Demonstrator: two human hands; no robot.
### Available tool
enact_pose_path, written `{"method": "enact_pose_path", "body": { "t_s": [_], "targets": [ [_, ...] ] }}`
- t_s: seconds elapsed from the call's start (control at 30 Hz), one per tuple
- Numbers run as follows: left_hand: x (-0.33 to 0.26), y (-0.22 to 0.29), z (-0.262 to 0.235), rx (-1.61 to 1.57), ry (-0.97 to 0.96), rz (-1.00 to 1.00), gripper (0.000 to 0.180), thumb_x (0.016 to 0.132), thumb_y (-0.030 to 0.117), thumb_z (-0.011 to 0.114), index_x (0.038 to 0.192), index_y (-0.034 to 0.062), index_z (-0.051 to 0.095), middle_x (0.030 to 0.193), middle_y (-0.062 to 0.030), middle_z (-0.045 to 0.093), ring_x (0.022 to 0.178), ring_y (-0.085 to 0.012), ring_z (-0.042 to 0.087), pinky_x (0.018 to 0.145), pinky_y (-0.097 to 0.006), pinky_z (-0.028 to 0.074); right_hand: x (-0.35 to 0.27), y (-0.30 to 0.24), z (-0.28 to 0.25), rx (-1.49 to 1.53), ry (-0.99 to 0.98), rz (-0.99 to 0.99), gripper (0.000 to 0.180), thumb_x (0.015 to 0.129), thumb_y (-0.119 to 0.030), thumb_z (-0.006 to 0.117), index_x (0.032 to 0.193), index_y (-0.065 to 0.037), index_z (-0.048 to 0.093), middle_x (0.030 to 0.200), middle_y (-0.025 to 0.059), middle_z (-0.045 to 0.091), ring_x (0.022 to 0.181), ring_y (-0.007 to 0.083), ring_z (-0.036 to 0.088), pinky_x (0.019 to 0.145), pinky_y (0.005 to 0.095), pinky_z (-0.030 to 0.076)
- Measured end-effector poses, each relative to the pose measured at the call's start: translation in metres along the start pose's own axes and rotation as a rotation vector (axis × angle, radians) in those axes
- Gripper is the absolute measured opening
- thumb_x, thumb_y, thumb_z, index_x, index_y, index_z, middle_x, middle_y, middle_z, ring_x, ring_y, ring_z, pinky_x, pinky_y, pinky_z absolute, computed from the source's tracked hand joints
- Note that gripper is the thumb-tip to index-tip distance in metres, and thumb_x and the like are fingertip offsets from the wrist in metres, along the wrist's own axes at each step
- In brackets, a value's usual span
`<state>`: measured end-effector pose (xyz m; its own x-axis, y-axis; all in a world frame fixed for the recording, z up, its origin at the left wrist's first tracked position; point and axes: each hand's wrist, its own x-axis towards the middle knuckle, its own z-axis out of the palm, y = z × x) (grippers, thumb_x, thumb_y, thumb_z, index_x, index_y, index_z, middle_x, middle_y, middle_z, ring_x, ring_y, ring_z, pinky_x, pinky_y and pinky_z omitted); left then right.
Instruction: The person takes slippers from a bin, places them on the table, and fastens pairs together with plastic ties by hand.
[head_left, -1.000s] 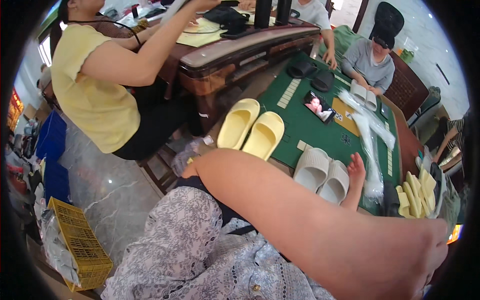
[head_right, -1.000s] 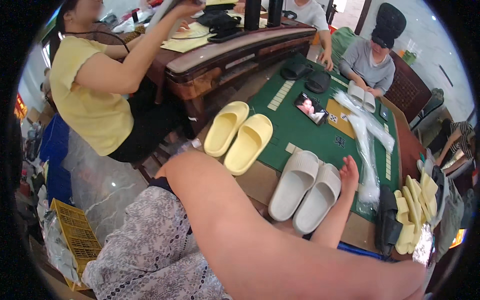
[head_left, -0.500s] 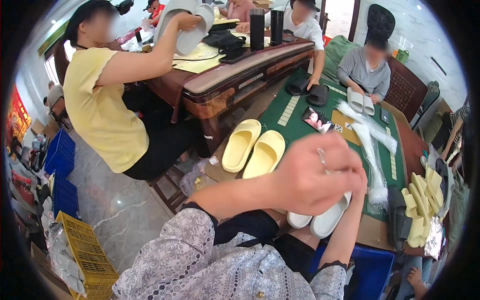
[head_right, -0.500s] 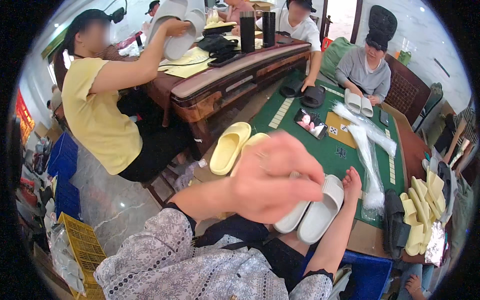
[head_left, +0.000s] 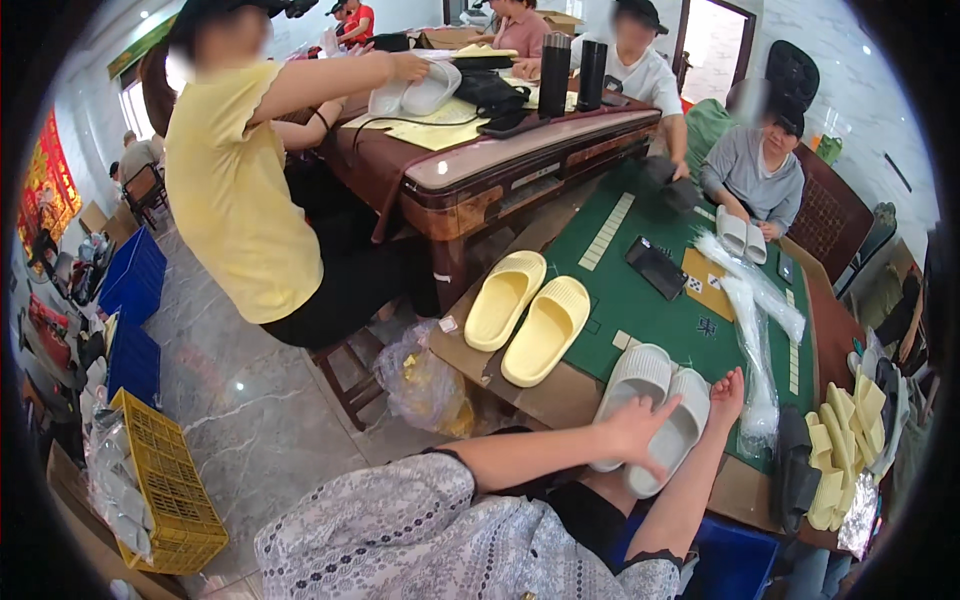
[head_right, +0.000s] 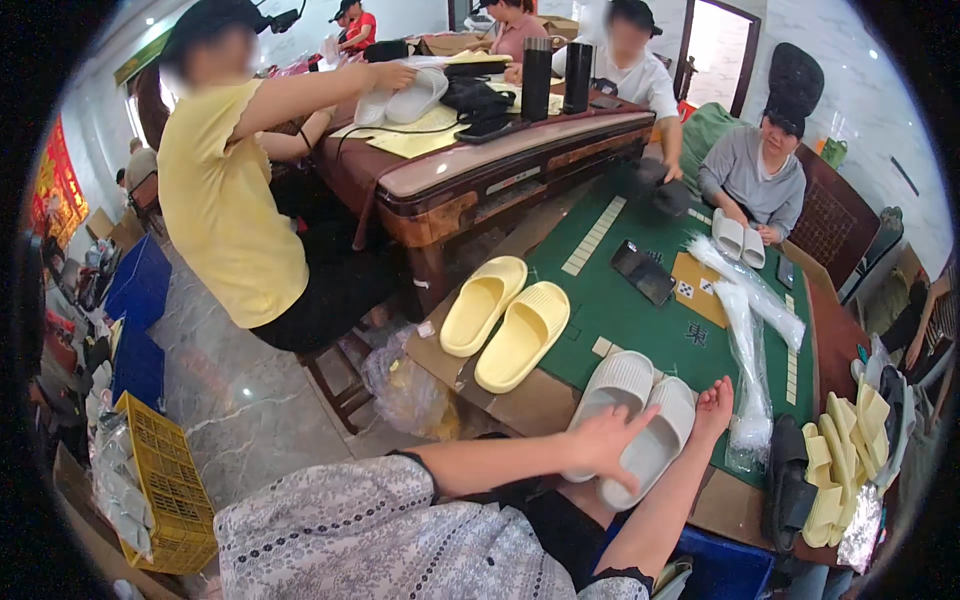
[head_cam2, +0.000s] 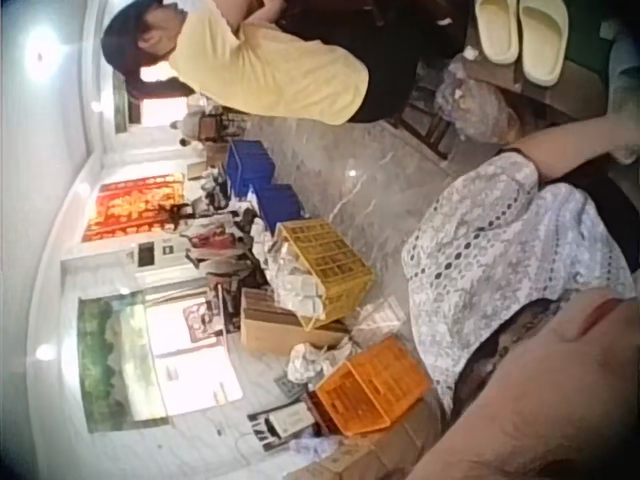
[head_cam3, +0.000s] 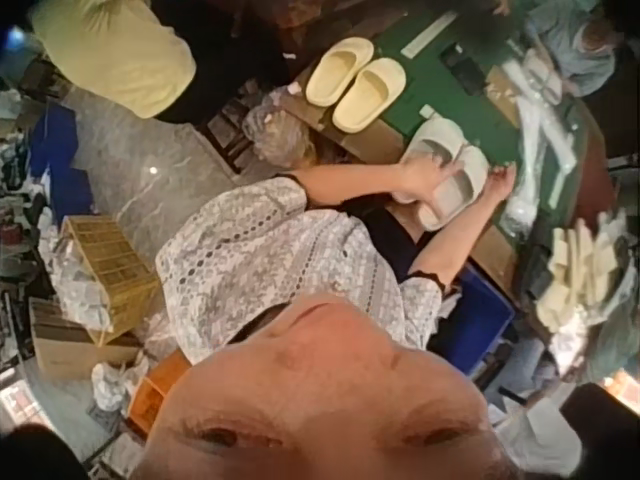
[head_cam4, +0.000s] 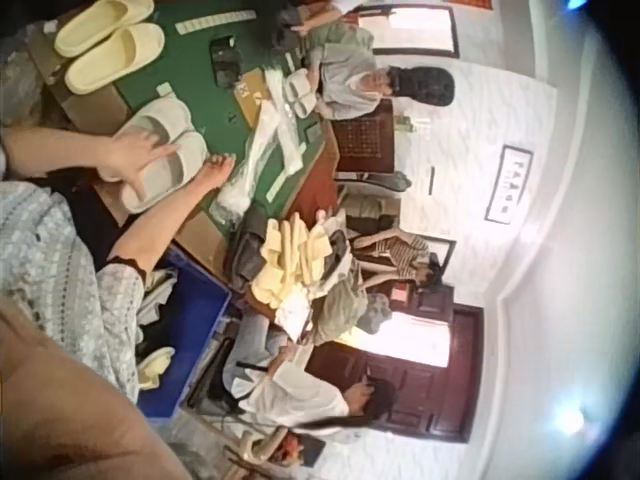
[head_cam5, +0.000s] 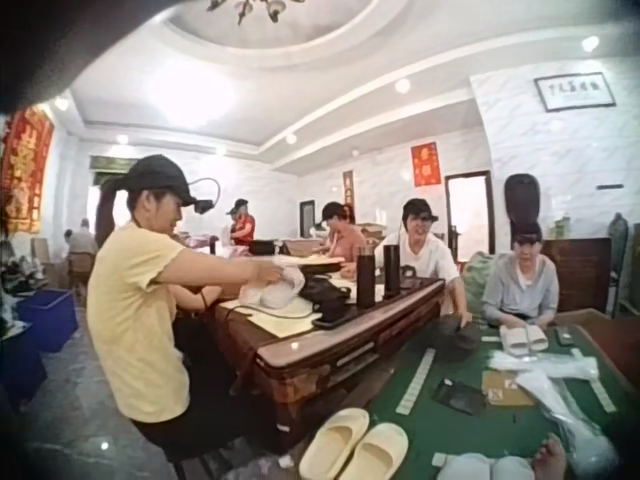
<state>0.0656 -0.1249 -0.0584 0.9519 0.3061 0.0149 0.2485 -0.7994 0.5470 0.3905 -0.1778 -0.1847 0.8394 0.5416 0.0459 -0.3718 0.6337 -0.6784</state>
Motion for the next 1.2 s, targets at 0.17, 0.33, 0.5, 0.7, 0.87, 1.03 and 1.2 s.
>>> {"method": "enact_pose_path", "body": {
  "t_s": [0.17,0.33,0.5,0.7,0.87,1.03,1.2],
  "targets": [
    [0.070,-0.007,0.032,-0.029,0.124,0.025,0.111,0.068,0.045,0.078,0.152,0.0110,0.014,0.113,-0.0319,0.053,0.098,-0.0453,0.058,0.085,-0.048,0.049,-0.017,-0.024,-0.032,0.008,0.198,-0.295,0.036,0.092,-0.008,0.057,0.126,0.001,0.051,0.091,0.0042,0.060,0.066,0.0076,0.050,0.056,0.0218,0.043],
    [0.078,-0.065,0.037,-0.077,0.488,-0.012,0.045,0.083,0.007,0.056,0.127,0.0108,0.050,0.100,-0.0223,0.061,0.083,-0.0420,0.062,0.070,-0.052,0.051,-0.056,0.025,0.055,-0.197,0.352,-0.341,0.024,0.088,-0.008,0.059,0.111,0.000,0.060,0.078,0.0005,0.055,0.061,0.0070,0.047,0.052,0.0208,0.039],
    [0.072,-0.045,0.030,-0.080,0.576,0.150,0.046,0.080,0.001,0.056,0.125,0.0085,0.050,0.100,-0.0223,0.060,0.091,-0.0403,0.062,0.078,-0.050,0.050,-0.049,0.001,0.020,0.067,0.266,-0.345,0.032,0.092,-0.011,0.057,0.122,0.000,0.053,0.087,0.0034,0.058,0.066,0.0087,0.050,0.055,0.0219,0.041],
    [0.026,-0.049,-0.041,0.150,0.567,0.178,0.051,0.082,0.000,0.050,0.132,0.0061,0.048,0.095,-0.0214,0.061,0.087,-0.0378,0.062,0.075,-0.046,0.052,-0.059,-0.002,0.028,0.055,0.256,-0.311,0.029,0.092,-0.010,0.058,0.119,0.001,0.054,0.088,0.0041,0.058,0.066,0.0074,0.050,0.054,0.0214,0.042],
    [-0.010,-0.118,-0.112,0.269,0.683,0.016,0.056,0.083,0.000,0.049,0.138,0.0107,0.045,0.094,-0.0209,0.062,0.082,-0.0402,0.062,0.072,-0.050,0.051,-0.069,0.013,0.056,-0.363,0.278,-0.329,0.019,0.090,-0.007,0.057,0.106,0.001,0.062,0.081,0.0020,0.059,0.061,0.0051,0.047,0.054,0.0206,0.038],
    [-0.012,-0.171,-0.165,0.325,0.781,-0.112,0.062,0.082,0.002,0.054,0.140,0.0144,0.041,0.095,-0.0220,0.060,0.084,-0.0405,0.060,0.074,-0.051,0.048,-0.066,0.025,0.060,-0.934,0.186,-0.552,0.013,0.087,-0.008,0.058,0.093,-0.002,0.067,0.073,-0.0008,0.060,0.065,0.0059,0.051,0.059,0.0224,0.042],
    [-0.009,-0.211,-0.137,0.431,0.789,-0.115,0.078,0.078,0.015,0.070,0.146,0.0152,0.032,0.101,-0.0203,0.062,0.096,-0.0402,0.055,0.090,-0.046,0.043,-0.075,0.032,0.074,-1.005,0.173,-0.506,0.011,0.086,-0.009,0.059,0.092,-0.003,0.067,0.073,0.0002,0.061,0.062,0.0061,0.051,0.057,0.0235,0.043]
  ]
}}
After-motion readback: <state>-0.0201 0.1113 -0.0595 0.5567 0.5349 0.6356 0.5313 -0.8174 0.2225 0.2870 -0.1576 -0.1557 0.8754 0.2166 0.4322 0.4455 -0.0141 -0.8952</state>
